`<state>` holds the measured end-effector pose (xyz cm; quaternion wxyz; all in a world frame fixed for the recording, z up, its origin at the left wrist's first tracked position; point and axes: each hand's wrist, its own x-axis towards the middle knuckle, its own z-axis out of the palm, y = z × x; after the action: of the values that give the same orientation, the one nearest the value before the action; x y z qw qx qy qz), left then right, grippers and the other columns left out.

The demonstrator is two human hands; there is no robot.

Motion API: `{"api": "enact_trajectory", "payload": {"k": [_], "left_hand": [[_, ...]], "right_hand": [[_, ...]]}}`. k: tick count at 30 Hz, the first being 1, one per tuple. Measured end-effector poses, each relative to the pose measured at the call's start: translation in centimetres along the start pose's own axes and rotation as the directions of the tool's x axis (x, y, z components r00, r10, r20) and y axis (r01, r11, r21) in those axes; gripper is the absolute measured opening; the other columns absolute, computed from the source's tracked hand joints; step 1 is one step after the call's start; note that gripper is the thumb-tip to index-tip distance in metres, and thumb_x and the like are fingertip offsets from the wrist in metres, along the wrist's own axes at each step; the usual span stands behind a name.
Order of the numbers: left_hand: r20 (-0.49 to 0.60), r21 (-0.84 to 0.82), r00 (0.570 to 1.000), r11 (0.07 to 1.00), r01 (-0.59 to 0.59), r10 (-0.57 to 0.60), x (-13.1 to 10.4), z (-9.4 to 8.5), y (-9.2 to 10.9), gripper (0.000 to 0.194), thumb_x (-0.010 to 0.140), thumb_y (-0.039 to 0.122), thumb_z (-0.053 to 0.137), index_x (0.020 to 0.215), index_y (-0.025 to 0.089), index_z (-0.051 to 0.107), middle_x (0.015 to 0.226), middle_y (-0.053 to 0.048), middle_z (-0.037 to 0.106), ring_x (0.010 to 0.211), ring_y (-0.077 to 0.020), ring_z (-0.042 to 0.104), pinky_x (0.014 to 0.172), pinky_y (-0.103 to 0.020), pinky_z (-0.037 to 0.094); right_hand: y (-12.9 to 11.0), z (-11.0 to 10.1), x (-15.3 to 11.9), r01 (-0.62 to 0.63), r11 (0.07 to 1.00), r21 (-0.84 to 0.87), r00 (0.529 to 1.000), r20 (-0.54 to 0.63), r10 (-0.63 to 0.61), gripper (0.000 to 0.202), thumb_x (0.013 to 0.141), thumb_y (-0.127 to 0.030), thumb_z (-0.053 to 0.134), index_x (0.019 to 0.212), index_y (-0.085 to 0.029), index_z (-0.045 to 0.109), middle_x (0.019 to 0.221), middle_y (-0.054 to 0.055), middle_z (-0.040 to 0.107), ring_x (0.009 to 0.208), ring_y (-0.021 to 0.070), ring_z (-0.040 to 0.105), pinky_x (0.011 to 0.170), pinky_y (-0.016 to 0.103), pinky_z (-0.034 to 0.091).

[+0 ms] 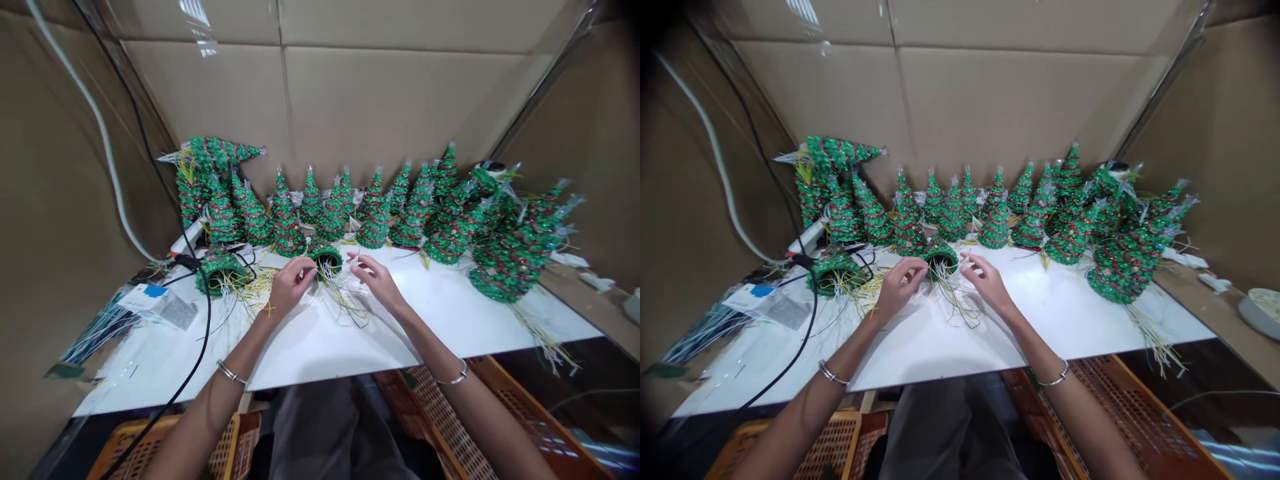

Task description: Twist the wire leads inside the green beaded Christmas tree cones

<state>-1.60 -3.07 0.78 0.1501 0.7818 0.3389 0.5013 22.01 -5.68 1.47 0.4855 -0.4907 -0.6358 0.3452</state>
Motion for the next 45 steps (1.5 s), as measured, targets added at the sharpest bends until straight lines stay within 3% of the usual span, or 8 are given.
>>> {"api": "enact_trajectory", "payload": {"k": [4,7,11,20,26,33,38,45], "left_hand": [[-0.075,-0.149,0.973,0.967,0.206,-0.219,0.0,0.6,0.0,0.017,0.090,0.036,0.061,0.091,0.020,0.067,0.085,-0.002,0.069,0.070,-0.0120,0.064,0.058,-0.021,0.048],[-0.055,-0.263,0.941,0.914,0.310,-0.335,-0.1,0.7,-0.3,0.022,0.089,0.042,0.061,0.092,0.020,0.066,0.079,-0.001,0.069,0.063,-0.0115,0.064,0.055,-0.021,0.048],[-0.026,-0.379,0.917,0.852,0.360,-0.399,-0.2,0.5,-0.6,0.025,0.088,0.043,0.061,0.095,0.019,0.064,0.078,0.000,0.069,0.060,-0.0108,0.062,0.055,-0.021,0.048],[-0.116,-0.212,0.957,0.948,0.238,-0.266,0.3,-0.6,-0.2,0.021,0.085,0.039,0.067,0.085,0.018,0.070,0.089,-0.004,0.067,0.078,-0.0135,0.063,0.057,-0.021,0.047],[-0.081,-0.273,0.936,0.911,0.311,-0.343,0.6,-1.0,-0.4,0.022,0.083,0.039,0.069,0.085,0.018,0.071,0.088,-0.004,0.069,0.068,-0.0122,0.061,0.057,-0.023,0.048],[-0.144,-0.087,0.984,0.992,0.096,-0.108,0.8,-1.5,-0.2,0.017,0.086,0.035,0.068,0.080,0.020,0.072,0.082,-0.003,0.070,0.076,-0.0143,0.063,0.063,-0.025,0.048],[-0.156,-0.069,0.981,0.992,0.103,-0.113,0.9,-1.4,-0.6,0.019,0.082,0.037,0.072,0.078,0.019,0.068,0.080,-0.002,0.066,0.069,-0.0123,0.058,0.059,-0.024,0.045],[0.037,-0.133,0.990,0.981,0.139,-0.135,1.2,-2.2,-1.2,0.022,0.081,0.038,0.072,0.093,0.021,0.070,0.099,-0.005,0.064,0.080,-0.0138,0.061,0.063,-0.023,0.047]], "right_hand": [[-1.3,2.6,0.0,0.208,0.976,-0.061,0.978,0.023,-0.207,0.035,0.094,-0.042,0.054,0.120,-0.025,0.069,0.126,0.008,0.065,0.111,0.0221,0.058,0.080,0.032,0.050],[-1.7,5.0,0.3,0.329,0.937,-0.114,0.943,0.085,-0.320,0.032,0.099,-0.038,0.047,0.118,-0.027,0.070,0.116,0.006,0.071,0.104,0.0208,0.061,0.088,0.035,0.047],[-1.5,6.8,1.3,0.372,0.897,-0.237,0.924,0.005,-0.382,0.029,0.098,-0.038,0.050,0.108,-0.024,0.074,0.103,0.007,0.073,0.092,0.0216,0.061,0.084,0.035,0.046],[-1.2,7.4,2.8,0.297,0.948,-0.114,0.955,0.045,-0.294,0.031,0.095,-0.043,0.053,0.100,-0.022,0.076,0.091,0.005,0.075,0.079,0.0187,0.056,0.075,0.031,0.045],[-1.0,7.4,3.1,0.342,0.940,-0.018,0.934,0.121,-0.337,0.035,0.096,-0.044,0.051,0.096,-0.018,0.075,0.078,0.005,0.063,0.077,0.0165,0.055,0.073,0.028,0.042],[-0.8,7.1,3.2,0.344,0.939,0.014,0.918,0.204,-0.339,0.038,0.097,-0.046,0.048,0.095,-0.017,0.072,0.082,0.004,0.060,0.079,0.0153,0.054,0.073,0.027,0.042],[-0.6,6.7,3.5,0.378,0.925,0.021,0.893,0.256,-0.371,0.037,0.098,-0.044,0.048,0.089,-0.016,0.069,0.080,0.004,0.059,0.078,0.0150,0.054,0.073,0.027,0.042],[-0.4,5.8,3.9,0.377,0.925,0.046,0.846,0.390,-0.365,0.036,0.098,-0.044,0.048,0.088,-0.017,0.069,0.081,0.003,0.058,0.080,0.0151,0.054,0.076,0.028,0.043]]}}
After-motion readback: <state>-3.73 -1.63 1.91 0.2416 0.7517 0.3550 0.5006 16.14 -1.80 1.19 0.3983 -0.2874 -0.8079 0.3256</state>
